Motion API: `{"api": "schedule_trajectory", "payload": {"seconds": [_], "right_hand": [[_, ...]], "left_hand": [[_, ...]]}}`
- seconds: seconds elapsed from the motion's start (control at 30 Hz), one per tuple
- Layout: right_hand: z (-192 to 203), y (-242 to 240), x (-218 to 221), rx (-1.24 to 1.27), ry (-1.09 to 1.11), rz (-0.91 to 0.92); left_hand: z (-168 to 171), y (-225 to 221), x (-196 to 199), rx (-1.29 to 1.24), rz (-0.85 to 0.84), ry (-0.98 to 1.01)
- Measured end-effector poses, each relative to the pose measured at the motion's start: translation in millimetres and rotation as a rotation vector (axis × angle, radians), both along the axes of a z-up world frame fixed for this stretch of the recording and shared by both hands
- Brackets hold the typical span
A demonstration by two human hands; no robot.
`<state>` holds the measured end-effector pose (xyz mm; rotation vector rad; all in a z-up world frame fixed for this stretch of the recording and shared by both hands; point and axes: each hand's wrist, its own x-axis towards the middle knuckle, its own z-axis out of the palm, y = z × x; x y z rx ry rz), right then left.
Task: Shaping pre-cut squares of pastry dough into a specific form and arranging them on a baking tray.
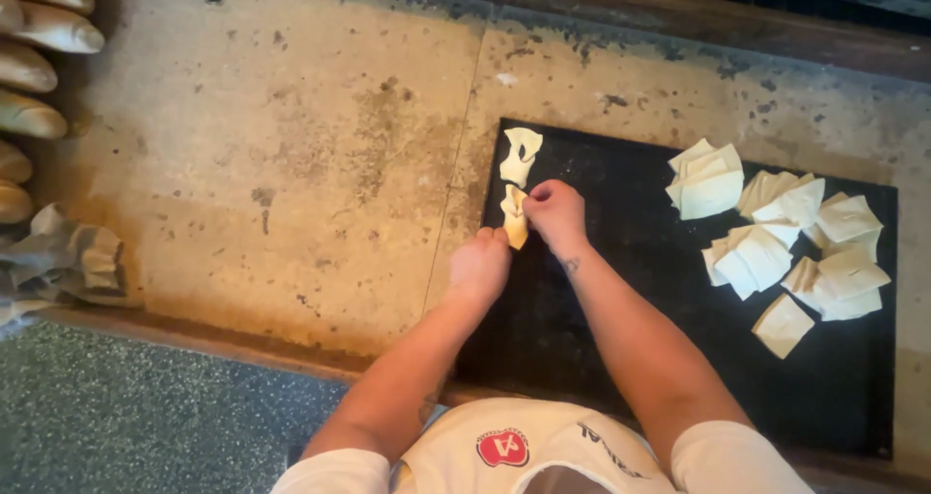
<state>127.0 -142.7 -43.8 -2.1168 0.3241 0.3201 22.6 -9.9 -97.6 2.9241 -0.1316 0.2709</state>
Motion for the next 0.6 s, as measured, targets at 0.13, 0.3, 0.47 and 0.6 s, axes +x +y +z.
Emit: {"api": "schedule_trajectory", "payload": {"seconds": [0.13, 0.3, 0.47, 0.6], "right_hand": [[-2, -2, 2, 0.043, 0.045, 0.07], [-8, -7, 27, -0.21, -0.115, 0.174], [-1, 10, 27, -0.226, -0.164, 0.181], [-17, 5, 29, -0.289, -0.248, 0.176]], "left_hand": [[5, 0, -2, -0.011, 0.002, 0.065], [47, 15, 47, -0.094, 0.075, 0.108], [56, 25, 107, -0.16, 0.041, 0.182], [47, 26, 124, -0.171, -0.019, 0.229]]}}
